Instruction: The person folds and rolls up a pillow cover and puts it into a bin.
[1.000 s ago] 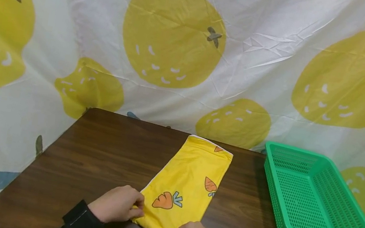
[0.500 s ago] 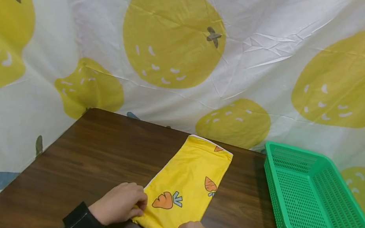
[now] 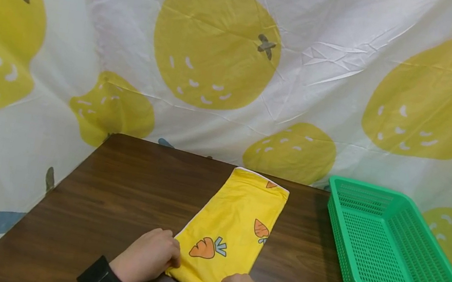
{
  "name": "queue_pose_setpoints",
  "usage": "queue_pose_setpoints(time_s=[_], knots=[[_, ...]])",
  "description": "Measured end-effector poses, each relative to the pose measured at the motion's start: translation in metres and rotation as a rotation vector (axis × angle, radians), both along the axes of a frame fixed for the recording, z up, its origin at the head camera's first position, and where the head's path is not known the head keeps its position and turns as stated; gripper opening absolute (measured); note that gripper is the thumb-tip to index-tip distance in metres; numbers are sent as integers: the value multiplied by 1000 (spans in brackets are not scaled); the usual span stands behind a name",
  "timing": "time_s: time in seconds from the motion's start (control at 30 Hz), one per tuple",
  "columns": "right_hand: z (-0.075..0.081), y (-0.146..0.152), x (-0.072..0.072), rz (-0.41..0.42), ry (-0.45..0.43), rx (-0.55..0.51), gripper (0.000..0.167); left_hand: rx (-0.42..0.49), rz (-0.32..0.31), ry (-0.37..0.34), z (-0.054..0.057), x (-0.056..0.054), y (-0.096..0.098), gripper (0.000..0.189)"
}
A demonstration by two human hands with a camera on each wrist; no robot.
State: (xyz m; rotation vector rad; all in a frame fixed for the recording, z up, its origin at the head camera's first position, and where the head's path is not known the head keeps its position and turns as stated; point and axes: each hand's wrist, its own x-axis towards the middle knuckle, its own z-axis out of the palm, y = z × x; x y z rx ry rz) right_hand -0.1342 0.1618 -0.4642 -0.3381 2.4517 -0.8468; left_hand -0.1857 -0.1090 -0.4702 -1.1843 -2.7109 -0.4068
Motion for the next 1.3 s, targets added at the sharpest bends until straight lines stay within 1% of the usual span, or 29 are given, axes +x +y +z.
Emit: queue_pose_setpoints(time_s=[0.27,0.5,0.8,0.9,0.97,1.17,1.23,1.3], knots=[[0,0,1,1,8,3,27,28,11,-41,0,-1,0,25],[-1,0,1,-5,11,13,27,36,11,-37,-2,-1,0,25],[-3,1,3,9,46,-5,28,40,7,-36,-3,-2,0,25],[-2,2,4,4,54,-5,28,39,5,-42,-3,-2,0,25],[-2,2,5,-11,57,15,30,38,5,-49,-2,-2,0,25],[0,3,5,-56,131,150,37,25,9,-66,-1,-2,1,23],[-1,3,3,-38,169,154,39,23,11,-67,-1,-2,1,23],[-1,2,1,21,214,132,35,22,10,-67,-1,-1,1,23]])
